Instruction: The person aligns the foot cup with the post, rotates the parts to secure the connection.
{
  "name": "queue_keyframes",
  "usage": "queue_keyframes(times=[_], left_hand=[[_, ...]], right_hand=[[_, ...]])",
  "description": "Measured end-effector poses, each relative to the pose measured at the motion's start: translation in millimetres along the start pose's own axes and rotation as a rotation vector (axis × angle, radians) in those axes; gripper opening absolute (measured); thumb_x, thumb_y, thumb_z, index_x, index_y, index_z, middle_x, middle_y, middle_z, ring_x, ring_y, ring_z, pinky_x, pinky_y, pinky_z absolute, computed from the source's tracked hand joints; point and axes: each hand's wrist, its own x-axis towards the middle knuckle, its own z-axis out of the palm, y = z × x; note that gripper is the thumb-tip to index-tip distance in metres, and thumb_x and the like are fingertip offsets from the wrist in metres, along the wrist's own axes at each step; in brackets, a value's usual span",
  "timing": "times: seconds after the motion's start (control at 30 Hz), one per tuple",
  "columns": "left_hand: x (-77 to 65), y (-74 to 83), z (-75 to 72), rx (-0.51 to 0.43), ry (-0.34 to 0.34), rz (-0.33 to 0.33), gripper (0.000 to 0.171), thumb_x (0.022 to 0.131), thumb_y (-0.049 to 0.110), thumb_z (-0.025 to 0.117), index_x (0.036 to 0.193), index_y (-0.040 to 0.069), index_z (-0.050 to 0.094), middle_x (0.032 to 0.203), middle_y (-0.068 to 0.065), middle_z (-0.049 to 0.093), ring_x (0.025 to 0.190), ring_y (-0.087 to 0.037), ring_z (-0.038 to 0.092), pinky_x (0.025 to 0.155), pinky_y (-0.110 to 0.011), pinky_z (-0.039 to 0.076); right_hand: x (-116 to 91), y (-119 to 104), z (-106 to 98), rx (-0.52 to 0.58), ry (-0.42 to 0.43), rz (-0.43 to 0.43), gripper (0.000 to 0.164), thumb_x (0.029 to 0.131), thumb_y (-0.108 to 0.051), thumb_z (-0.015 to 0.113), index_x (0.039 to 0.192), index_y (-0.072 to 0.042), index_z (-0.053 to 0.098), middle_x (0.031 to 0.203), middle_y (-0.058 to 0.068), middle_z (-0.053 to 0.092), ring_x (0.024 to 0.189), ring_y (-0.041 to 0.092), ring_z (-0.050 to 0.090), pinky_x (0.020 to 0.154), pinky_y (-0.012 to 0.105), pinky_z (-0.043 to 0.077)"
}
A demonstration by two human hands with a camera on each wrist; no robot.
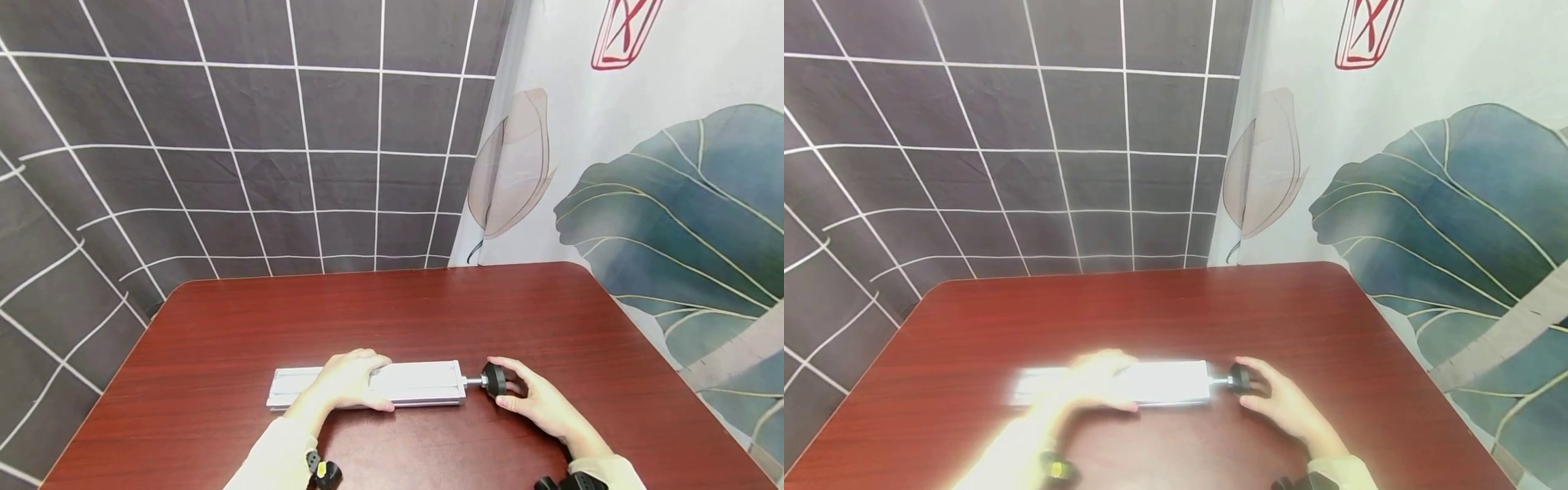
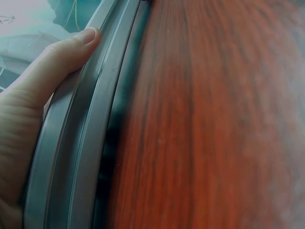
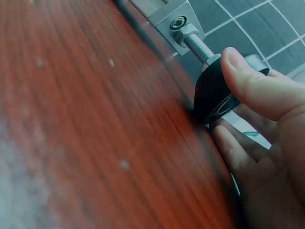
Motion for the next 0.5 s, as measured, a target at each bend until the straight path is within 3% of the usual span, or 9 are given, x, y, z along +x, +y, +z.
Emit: queue_keyframes(times=[0.5], left_hand=[[0.6,1.3,-1.7,-0.016,-0.003,-0.013,0.078,0.059,0.071,0.067,0.121,0.024,0.061,0.110,0.006,0.061,0.104,-0.013,0.055,0.082,-0.038,0.045]], right_hand=[[-0.3,-0.9,0.1,0.009,0.015,-0.018,0.061,0.086,-0.010,0.066,0.140,-0.004,0.037,0.134,0.027,0.039,0.105,0.006,0.057,0.084,0.020,0.046]])
